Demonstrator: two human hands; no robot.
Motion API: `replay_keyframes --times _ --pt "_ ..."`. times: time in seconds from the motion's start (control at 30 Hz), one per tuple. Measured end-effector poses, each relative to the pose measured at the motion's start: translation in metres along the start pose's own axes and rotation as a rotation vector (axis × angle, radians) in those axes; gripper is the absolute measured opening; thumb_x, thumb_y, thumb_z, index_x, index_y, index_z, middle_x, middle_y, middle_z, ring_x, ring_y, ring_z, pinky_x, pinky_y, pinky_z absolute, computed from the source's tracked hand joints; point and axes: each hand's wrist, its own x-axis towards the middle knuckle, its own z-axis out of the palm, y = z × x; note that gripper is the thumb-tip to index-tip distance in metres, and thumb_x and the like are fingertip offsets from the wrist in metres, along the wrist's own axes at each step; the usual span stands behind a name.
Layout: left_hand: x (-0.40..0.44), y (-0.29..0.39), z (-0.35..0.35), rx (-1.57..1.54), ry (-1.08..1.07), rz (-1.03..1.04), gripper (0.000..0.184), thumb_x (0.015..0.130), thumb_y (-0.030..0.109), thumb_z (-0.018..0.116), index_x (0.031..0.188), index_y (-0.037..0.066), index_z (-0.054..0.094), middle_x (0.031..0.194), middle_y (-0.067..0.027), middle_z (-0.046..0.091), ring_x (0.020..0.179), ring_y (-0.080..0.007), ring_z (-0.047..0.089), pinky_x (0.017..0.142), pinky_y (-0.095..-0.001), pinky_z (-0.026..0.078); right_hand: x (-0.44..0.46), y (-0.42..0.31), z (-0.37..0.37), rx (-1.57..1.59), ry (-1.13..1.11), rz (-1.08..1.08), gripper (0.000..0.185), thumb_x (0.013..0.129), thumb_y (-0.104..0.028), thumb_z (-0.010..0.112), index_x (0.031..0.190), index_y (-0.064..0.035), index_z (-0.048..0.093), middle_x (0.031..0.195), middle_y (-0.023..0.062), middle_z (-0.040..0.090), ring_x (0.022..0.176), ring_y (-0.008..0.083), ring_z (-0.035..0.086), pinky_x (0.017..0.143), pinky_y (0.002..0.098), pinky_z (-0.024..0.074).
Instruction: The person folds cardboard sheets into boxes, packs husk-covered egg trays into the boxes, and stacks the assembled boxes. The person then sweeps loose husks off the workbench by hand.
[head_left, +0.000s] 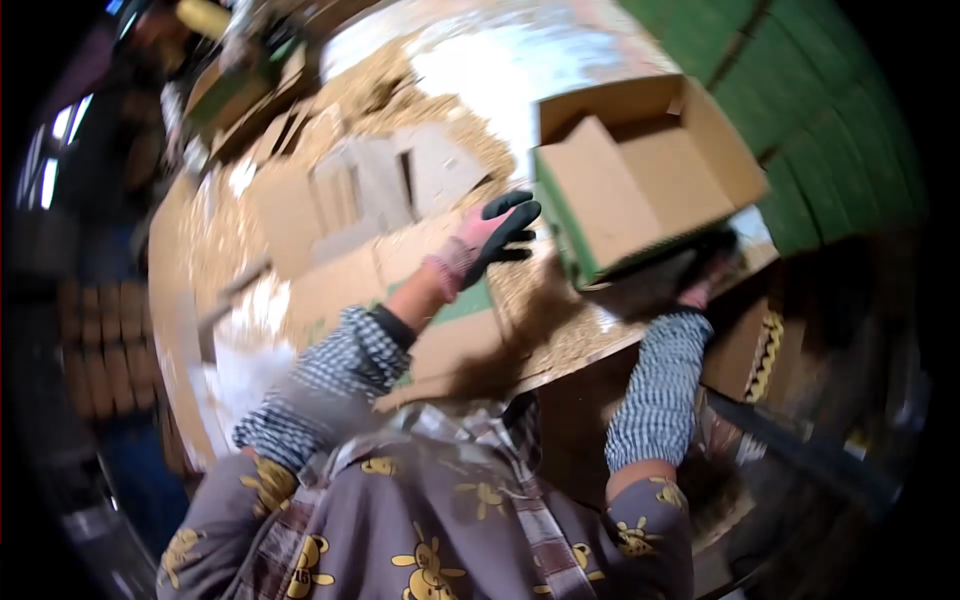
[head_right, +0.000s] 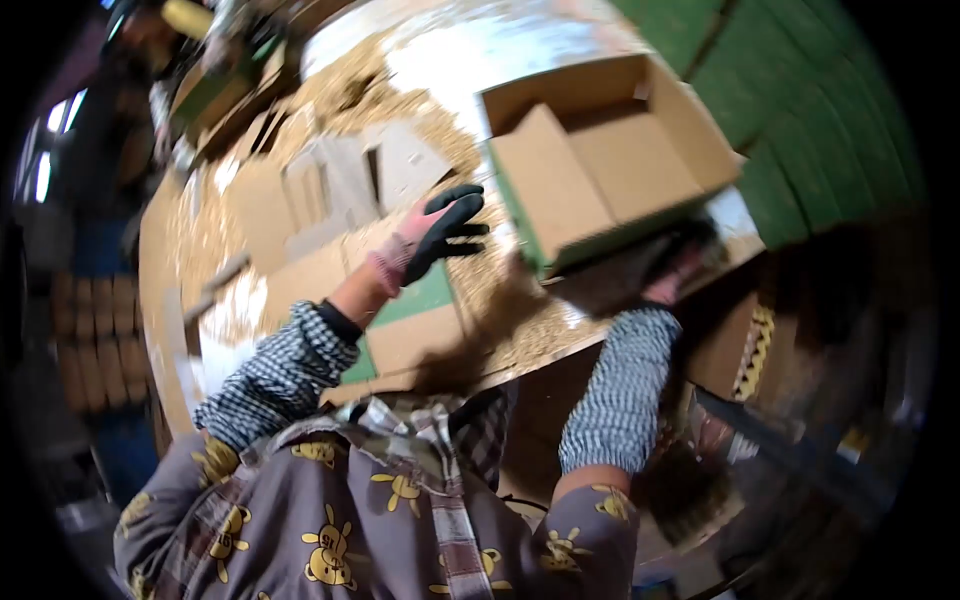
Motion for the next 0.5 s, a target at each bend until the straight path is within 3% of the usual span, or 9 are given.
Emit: replay_keyframes --times 0.07,0.1,0.2,0.27,0.33,0.37,0.4,0.43,0.5 --pt "-0.064 -0.016 -0.084 0.635 0.167 0.509 0.051 0.089 0.027 0.063 0.133 0.006 0.048 0.127 -0.0085 0.055 0.108 -0.0265 0.058 0.090 -0.0337 0.049 -0.036 -0.109 -0.002 0.161 0.057 0.284 0.037 0.099 -0.014 0.042 0.131 0.0057 0.044 0.132 0.0166 0.050 0.114 0.0237 0.051 0.100 0.0351 0.0406" --pt "-0.104 -0.031 -0.136 0.900 0.502 0.481 0.053 0.089 0.027 0.062 0.135 0.006 0.046 0.134 -0.0119 0.048 0.117 -0.0301 0.052 0.096 -0.0364 0.044 -0.076 -0.120 -0.005 0.047 0.039 0.090 0.032 0.096 -0.006 0.047 0.124 0.0077 0.049 0.124 0.0163 0.056 0.107 0.0225 0.056 0.097 0.0332 0.0436" --pt "-0.131 -0.211 -0.189 1.519 1.545 0.283 0.060 0.086 0.031 0.063 0.136 0.003 0.045 0.147 -0.0194 0.034 0.132 -0.0371 0.038 0.106 -0.0437 0.035 -0.203 -0.130 0.014 -0.185 -0.595 0.281 0.047 0.087 -0.012 0.061 0.129 0.0043 0.047 0.119 0.0166 0.059 0.108 0.0227 0.057 0.095 0.0329 0.0440" --pt "-0.194 -0.145 -0.110 1.583 0.784 -0.379 0.069 0.080 0.036 0.066 0.137 0.005 0.043 0.148 -0.0210 0.029 0.135 -0.0401 0.030 0.111 -0.0456 0.028 -0.253 -0.149 0.064 -0.552 -0.713 0.111 0.065 0.081 -0.013 0.068 0.137 0.0013 0.040 0.121 0.0198 0.057 0.110 0.0246 0.056 0.092 0.0328 0.0447" --pt "-0.207 -0.129 -0.122 1.423 0.278 -0.235 0.078 0.075 0.040 0.069 0.140 0.008 0.040 0.146 -0.0236 0.029 0.133 -0.0452 0.031 0.110 -0.0509 0.027 -0.256 -0.145 0.091 -0.734 -0.572 0.037 0.065 0.079 -0.012 0.068 0.136 0.0006 0.041 0.114 0.0179 0.059 0.098 0.0230 0.059 0.084 0.0320 0.0477" --pt "-0.202 -0.158 -0.173 1.138 0.288 0.213 0.080 0.073 0.041 0.070 0.141 0.014 0.038 0.146 -0.0244 0.028 0.131 -0.0492 0.032 0.108 -0.0584 0.026 -0.241 -0.166 0.095 0.052 -0.525 0.556 0.057 0.076 -0.013 0.066 0.127 0.0034 0.050 0.097 0.0068 0.061 0.078 0.0143 0.056 0.068 0.0265 0.0465" --pt "-0.206 -0.135 -0.190 1.074 0.575 0.447 0.081 0.069 0.039 0.072 0.141 0.017 0.040 0.145 -0.0238 0.030 0.128 -0.0483 0.035 0.106 -0.0580 0.028 -0.225 -0.180 0.094 -0.038 -0.593 0.545 0.044 0.076 -0.008 0.060 0.118 0.0044 0.058 0.087 -0.0005 0.057 0.069 0.0080 0.050 0.058 0.0216 0.0407" --pt "-0.225 -0.085 -0.192 1.580 0.868 0.464 0.080 0.068 0.040 0.072 0.139 0.018 0.042 0.140 -0.0229 0.036 0.125 -0.0419 0.040 0.109 -0.0473 0.029 -0.214 -0.169 0.085 0.064 -0.602 0.537 0.039 0.077 -0.005 0.057 0.115 0.0042 0.060 0.086 -0.0010 0.058 0.070 0.0072 0.049 0.058 0.0212 0.0390" --pt "-0.241 -0.035 -0.247 1.519 0.707 0.511 0.070 0.071 0.035 0.071 0.135 0.019 0.046 0.129 -0.0193 0.050 0.116 -0.0354 0.052 0.101 -0.0427 0.039 -0.190 -0.159 0.082 -0.044 -0.725 0.185 0.034 0.079 -0.001 0.053 0.112 0.0044 0.061 0.093 0.0011 0.059 0.078 0.0089 0.051 0.064 0.0228 0.0410"
